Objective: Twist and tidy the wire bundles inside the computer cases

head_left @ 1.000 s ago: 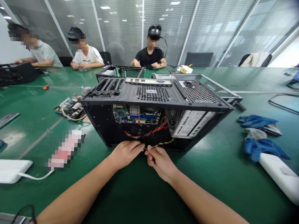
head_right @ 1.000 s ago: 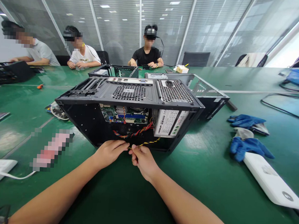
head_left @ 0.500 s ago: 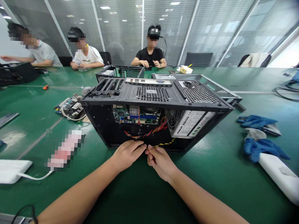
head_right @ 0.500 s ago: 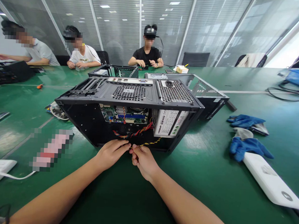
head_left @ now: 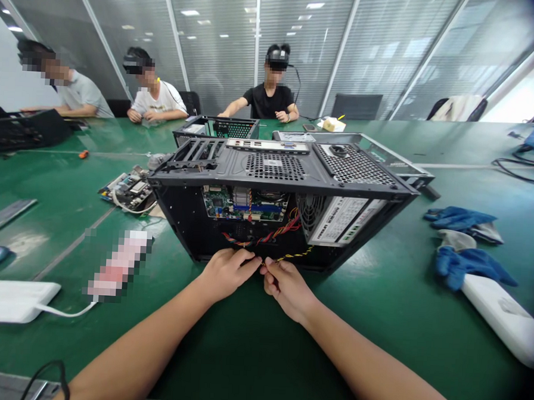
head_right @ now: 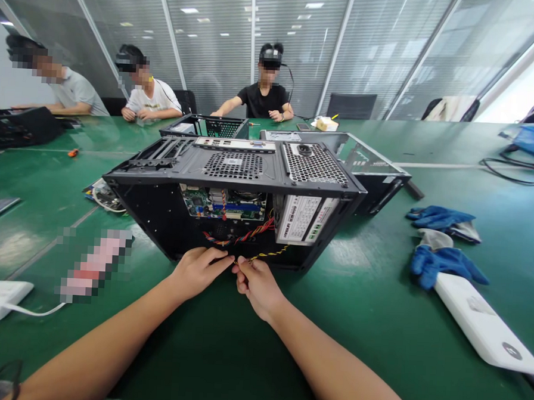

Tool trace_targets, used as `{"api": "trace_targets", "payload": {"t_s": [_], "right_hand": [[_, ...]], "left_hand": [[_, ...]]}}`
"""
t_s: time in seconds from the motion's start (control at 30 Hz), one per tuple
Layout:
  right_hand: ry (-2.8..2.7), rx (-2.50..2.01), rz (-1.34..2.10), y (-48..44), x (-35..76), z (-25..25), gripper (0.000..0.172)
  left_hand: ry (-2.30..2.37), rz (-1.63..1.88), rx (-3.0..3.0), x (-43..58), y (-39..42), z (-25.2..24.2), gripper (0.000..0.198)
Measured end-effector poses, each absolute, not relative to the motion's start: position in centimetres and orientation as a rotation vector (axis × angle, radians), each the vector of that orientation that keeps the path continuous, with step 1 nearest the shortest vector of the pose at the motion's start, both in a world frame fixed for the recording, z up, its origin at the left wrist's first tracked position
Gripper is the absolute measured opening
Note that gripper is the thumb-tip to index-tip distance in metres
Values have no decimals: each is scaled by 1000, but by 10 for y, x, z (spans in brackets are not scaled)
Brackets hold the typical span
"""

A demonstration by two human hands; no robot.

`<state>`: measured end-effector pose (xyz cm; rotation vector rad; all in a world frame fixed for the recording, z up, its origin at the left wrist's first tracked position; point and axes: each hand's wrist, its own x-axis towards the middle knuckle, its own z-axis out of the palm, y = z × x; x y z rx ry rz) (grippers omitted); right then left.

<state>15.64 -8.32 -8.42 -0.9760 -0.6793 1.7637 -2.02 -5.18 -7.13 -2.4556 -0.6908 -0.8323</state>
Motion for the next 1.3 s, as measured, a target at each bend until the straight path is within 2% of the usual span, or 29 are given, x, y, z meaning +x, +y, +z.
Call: {"api": "trace_targets", "payload": {"t_s": [0.17,0.37,0.7,1.3], "right_hand": [[-697,-990,1750,-83,156,-84,43],[-764,-1018,1720,-84,156,-85,43],[-893,-1171,1682,-84,157,-85,47],[-888,-1167,1695,-82,158,-88,47]], "left_hand": [[-708,-766,-2490,-20,-54,-62,15],[-718,-672,-2582,-20,-56,-65,22],[-697,-843,-2487,-26,-55,-70,13],[-760,-756,-2582,-25,-53,-75,19]]}}
